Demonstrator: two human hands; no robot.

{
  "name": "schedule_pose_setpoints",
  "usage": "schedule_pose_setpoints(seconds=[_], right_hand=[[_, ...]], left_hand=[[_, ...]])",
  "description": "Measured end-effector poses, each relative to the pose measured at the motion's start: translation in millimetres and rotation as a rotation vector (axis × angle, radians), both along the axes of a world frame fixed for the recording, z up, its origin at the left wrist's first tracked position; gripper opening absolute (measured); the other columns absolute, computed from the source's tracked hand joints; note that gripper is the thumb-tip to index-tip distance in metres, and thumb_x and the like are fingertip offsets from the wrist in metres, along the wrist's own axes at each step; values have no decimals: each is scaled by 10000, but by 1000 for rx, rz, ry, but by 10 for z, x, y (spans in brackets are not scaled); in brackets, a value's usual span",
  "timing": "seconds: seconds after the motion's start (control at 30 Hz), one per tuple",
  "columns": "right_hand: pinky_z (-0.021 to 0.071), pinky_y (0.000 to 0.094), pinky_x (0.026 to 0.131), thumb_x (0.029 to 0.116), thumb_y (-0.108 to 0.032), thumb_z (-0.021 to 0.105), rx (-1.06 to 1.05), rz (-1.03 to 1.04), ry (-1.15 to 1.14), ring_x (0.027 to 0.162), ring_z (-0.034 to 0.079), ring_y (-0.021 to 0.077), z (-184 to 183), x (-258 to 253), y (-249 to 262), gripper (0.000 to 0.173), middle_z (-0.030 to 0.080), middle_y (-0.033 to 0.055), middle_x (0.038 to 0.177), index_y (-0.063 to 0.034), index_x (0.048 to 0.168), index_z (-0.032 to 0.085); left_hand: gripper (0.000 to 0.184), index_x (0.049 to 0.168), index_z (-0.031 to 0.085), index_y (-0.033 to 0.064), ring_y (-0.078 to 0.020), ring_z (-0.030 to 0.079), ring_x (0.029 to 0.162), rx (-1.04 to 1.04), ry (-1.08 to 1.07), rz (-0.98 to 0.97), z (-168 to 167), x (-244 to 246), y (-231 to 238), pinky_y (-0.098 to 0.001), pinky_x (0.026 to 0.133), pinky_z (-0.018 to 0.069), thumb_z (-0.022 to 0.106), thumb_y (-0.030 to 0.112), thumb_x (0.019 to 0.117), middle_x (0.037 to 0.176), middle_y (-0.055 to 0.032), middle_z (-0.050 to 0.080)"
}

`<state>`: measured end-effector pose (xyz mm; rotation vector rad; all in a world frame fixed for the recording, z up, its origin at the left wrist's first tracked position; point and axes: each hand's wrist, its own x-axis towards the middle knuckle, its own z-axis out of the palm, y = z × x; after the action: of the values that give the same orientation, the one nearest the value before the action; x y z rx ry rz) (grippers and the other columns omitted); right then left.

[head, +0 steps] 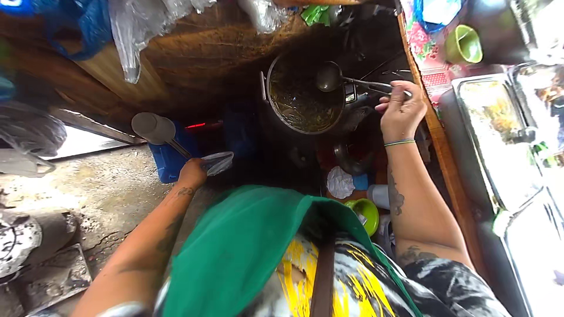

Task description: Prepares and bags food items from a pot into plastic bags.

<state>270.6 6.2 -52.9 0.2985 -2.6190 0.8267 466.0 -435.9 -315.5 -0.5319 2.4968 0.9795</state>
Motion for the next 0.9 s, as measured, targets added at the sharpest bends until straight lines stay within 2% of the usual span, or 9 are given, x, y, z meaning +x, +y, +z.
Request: schedule_pose_setpoints(seconds=[0.07,0.17,0.27,0.37,0.43,0.53,0.63,0.73,0.9], right_hand=[[639,296,654,1134,-231,356,-307,-137,14,662,720,120,-176,42,13,376,710,64,879,51,1273,561],[654,326,642,1140,-242,339,-528,-194,-35,659,737,152,-455,187,-49,373,714,61,836,46,1282,530],[651,327,665,1136,-225,344,-569,-203,-71,671,733,148,-715,327,-209,364,703,71,833,56,1275,529],[644,298,665,1131,-204,370,-522,-213,-46,666,730,121,-925,416,-349,348,714,73,837,59,1259,558],[642,281,675,1127,-199,382,-458,-216,-12,674,729,108,-1018,456,-412,349,716,79,867,59,1256,577],[632,271,672,1122,-191,388,-409,-232,14,667,722,100,-1098,474,-470,343,717,79,860,54,1238,600],[628,265,652,1119,-196,402,-421,-274,-1,644,716,93,-1099,444,-499,338,714,67,832,43,1220,619],[626,265,645,1124,-213,395,-492,-330,-58,632,713,94,-1064,394,-518,347,707,66,822,42,1227,607],[632,289,608,1138,-248,363,-728,-462,-209,593,712,125,-964,265,-491,357,694,71,778,31,1246,556]], left_hand=[[288,1257,668,-50,-453,571,1275,46,118,18,149,-69,28,-642,1093,414,532,98,1051,1353,-288,599],[310,1271,661,-33,-433,620,1200,139,240,103,506,-246,114,-623,1021,491,629,137,1014,1378,-277,578],[435,1329,624,-7,-373,655,1136,205,284,147,900,-493,214,-560,959,552,741,88,921,1424,-238,547],[566,1412,552,19,-367,666,1107,232,298,130,1288,-756,293,-548,917,577,754,31,883,1451,-240,513],[601,1453,511,41,-354,687,1062,261,306,117,1487,-915,335,-530,861,604,723,5,893,1457,-235,506],[505,1459,495,68,-286,716,977,343,285,134,1724,-1138,404,-468,793,628,580,-19,969,1467,-188,517],[428,1468,481,74,-250,713,994,393,270,136,1893,-1369,445,-428,815,623,473,23,1043,1493,-171,493],[479,1472,468,63,-248,709,1037,403,310,112,2007,-1604,464,-409,849,625,564,14,1005,1494,-174,489],[647,1479,458,63,-253,727,957,297,330,36,2154,-1953,540,-414,823,634,698,-34,886,1443,-198,528]])
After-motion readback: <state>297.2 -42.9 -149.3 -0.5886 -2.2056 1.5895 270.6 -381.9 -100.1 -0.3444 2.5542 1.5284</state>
